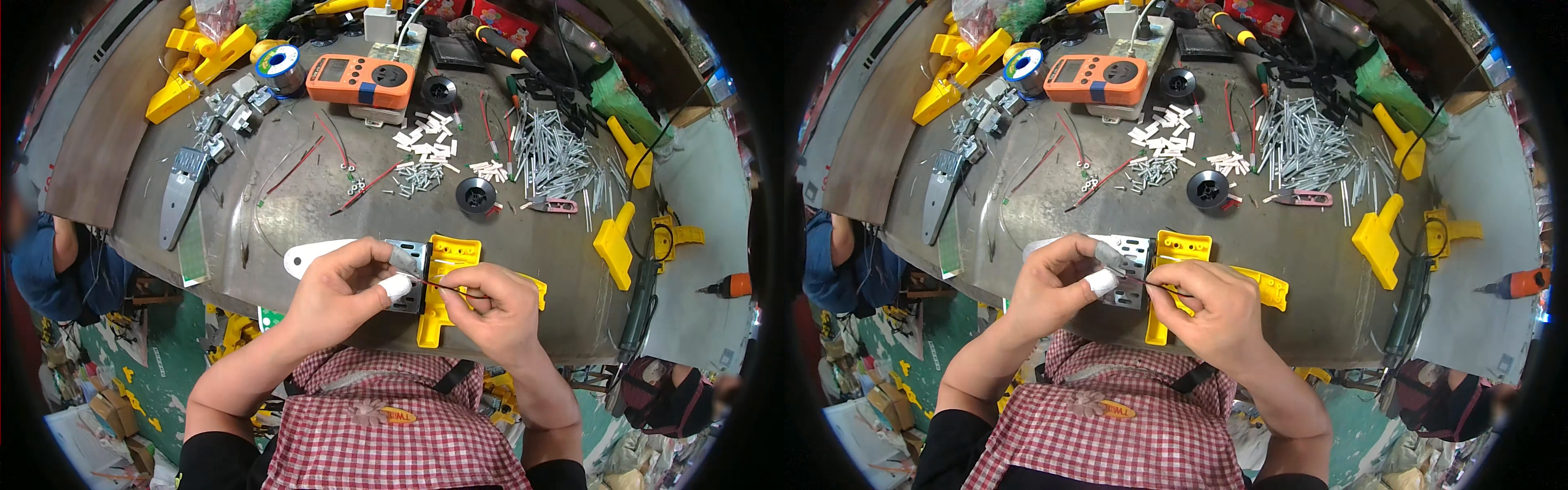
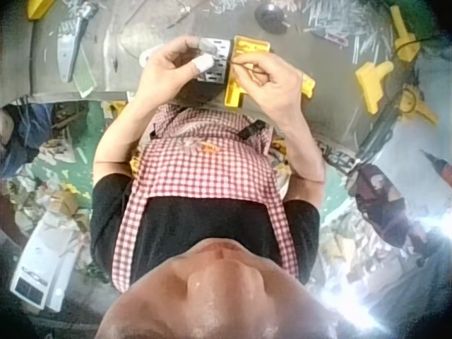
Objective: Assembling internal components and screws into a yellow plastic housing for an industrial tool.
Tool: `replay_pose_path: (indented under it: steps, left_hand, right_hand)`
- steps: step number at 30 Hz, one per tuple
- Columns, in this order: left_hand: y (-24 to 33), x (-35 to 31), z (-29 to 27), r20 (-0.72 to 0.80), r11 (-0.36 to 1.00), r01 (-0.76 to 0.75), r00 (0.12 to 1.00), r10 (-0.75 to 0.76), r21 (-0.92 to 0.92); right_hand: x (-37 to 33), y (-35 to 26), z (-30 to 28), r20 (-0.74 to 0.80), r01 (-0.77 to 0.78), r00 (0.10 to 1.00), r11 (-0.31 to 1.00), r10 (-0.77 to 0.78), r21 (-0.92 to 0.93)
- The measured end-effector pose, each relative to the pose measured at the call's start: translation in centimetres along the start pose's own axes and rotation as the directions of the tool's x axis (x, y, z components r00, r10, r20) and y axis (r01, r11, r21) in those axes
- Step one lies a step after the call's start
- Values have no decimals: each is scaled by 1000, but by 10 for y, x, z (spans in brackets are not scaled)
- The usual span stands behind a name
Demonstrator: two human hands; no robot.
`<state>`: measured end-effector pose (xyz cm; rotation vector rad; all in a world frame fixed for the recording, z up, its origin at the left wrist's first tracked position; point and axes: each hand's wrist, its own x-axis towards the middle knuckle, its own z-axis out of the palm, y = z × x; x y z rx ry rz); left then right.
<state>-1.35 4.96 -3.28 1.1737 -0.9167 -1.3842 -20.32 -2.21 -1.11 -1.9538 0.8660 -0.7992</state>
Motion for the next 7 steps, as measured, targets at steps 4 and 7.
replay_pose_path:
  steps: [4, 7]
  left_hand:
    - [1, 0, 0, 5, 999, 35, 999, -35, 40]
    - [1, 0, 0, 16, 998, -11, 1000, 10, 59]
  right_hand:
    - [-1, -2, 0, 44, -99, 994, 994, 102, -51]
    - [-1, -1, 0, 83, -67, 994, 991, 77, -114]
